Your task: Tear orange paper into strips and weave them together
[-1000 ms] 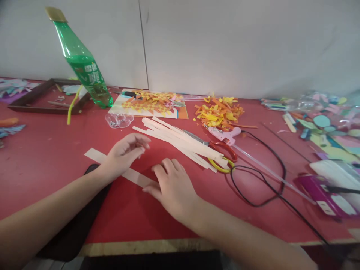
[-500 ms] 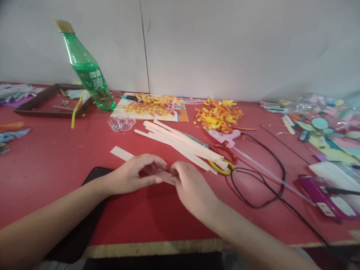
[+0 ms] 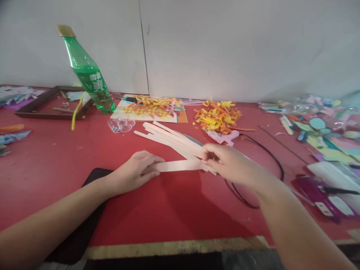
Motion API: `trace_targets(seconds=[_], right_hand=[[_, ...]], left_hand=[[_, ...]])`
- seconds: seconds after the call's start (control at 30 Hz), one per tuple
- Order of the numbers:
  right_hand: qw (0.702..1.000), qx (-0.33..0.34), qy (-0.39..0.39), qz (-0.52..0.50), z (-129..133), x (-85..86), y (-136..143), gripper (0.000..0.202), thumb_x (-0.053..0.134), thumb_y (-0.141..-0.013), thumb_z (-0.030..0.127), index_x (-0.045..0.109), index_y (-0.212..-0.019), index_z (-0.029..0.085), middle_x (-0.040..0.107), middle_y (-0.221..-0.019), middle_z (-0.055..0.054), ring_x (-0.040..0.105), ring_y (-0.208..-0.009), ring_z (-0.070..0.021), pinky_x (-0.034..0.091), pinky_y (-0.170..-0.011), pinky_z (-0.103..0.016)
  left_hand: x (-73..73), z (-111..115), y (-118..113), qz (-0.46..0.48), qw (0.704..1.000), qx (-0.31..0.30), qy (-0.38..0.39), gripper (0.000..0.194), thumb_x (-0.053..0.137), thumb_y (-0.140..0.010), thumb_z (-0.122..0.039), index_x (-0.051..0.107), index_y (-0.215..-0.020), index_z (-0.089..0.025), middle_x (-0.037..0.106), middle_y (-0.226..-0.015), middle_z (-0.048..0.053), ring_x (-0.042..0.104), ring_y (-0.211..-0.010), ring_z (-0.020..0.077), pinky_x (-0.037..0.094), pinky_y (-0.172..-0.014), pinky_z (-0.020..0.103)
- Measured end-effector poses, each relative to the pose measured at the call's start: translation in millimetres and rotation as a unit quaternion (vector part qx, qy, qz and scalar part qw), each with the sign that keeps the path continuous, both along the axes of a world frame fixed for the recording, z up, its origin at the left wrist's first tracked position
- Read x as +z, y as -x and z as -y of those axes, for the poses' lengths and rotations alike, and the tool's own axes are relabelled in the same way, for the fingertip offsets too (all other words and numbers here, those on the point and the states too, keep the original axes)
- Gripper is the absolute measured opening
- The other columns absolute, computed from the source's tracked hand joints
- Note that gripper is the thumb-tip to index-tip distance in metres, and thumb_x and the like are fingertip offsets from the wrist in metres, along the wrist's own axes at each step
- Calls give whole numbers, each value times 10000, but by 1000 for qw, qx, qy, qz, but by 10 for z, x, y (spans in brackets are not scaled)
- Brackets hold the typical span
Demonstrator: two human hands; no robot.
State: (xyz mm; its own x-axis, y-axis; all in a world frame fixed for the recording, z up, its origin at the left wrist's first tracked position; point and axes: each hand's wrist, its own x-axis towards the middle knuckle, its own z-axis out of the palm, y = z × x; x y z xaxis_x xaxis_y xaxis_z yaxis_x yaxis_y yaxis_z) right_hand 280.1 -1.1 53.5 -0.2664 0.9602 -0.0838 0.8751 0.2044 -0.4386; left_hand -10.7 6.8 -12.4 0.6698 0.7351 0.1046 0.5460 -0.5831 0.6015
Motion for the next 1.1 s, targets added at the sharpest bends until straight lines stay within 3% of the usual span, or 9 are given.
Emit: trace_targets(seconds=[0.13, 0.23, 0.3, 0.37, 0.43, 0.53, 0.67, 0.83, 1.1], right_hand=[[993, 13, 35, 112, -181, -8, -205, 153, 498, -814, 143, 557, -709, 236, 615, -642, 2, 562, -560, -159, 369, -505, -260], [974, 1, -28, 226, -227, -60, -114, 225, 525, -760, 66, 511, -601, 224, 602, -628, -35, 548, -546, -175, 370, -507, -293], [967, 98, -151, 181, -186, -128, 97, 215, 498, -797, 48, 582, -694, 216, 654, -810, -90, 614, -800, -247, 466, -701, -363], [968, 136, -190, 88, -101, -230, 368, 217, 497, -818, 36, 629, -820, 208, 655, -969, -105, 615, -965, -261, 490, -855, -411], [968, 173, -183, 8, -12, -360, 610, 167, 551, -858, 120, 638, -967, 211, 617, -1163, -120, 594, -1098, -267, 494, -933, -438], [964, 203, -159, -67, 50, -559, 793, 211, 647, -835, 169, 633, -1038, 225, 638, -1127, -101, 618, -1075, -252, 526, -922, -436], [957, 195, -191, -97, 4, -710, 777, 190, 577, -866, 100, 618, -1013, 213, 671, -1025, -93, 641, -984, -238, 542, -867, -424], [954, 209, -184, -110, -21, -714, 739, 178, 496, -914, 114, 624, -991, 212, 672, -1002, -87, 641, -933, -214, 545, -832, -394], [942, 213, -226, -123, 24, -734, 719, 227, 625, -870, 215, 623, -1097, 226, 653, -1118, -104, 641, -1042, -241, 546, -895, -405]], left_hand=[[-12, -8, -3, 18, 999, 27, 2, 230, 493, -912, -226, 602, -1111, -191, 697, -1073, 87, 615, -980, 251, 467, -879, 390], [-19, -13, -8, 33, 998, 51, 27, 184, 498, -892, -210, 624, -1026, -218, 712, -1041, 61, 646, -945, 231, 492, -822, 347], [-19, -12, -10, 45, 995, 70, 47, 163, 505, -883, -220, 627, -989, -231, 717, -1032, 46, 666, -921, 219, 502, -790, 327], [-19, -4, -13, 59, 992, 90, 63, 196, 507, -875, -224, 613, -1039, -239, 722, -1029, 43, 683, -916, 216, 507, -781, 321], [-19, 11, -19, 85, 987, 110, 81, 304, 512, -868, -225, 554, -1169, -241, 734, -989, 38, 699, -897, 211, 511, -782, 321], [-11, 38, -33, 125, 975, 140, 119, 440, 527, -866, -246, 437, -1295, -213, 743, -870, 18, 711, -780, 191, 516, -748, 313], [8, 51, -40, 128, 966, 164, 154, 411, 542, -861, -265, 469, -1261, -200, 732, -753, -5, 707, -682, 180, 517, -721, 307], [1, 29, -39, 152, 952, 183, 194, 275, 514, -869, -245, 551, -1141, -231, 750, -805, 1, 724, -657, 176, 535, -731, 307], [-5, 26, -86, 216, 928, 145, 265, 106, 560, -842, -241, 633, -907, -202, 732, -863, 22, 720, -649, 160, 570, -677, 286]])
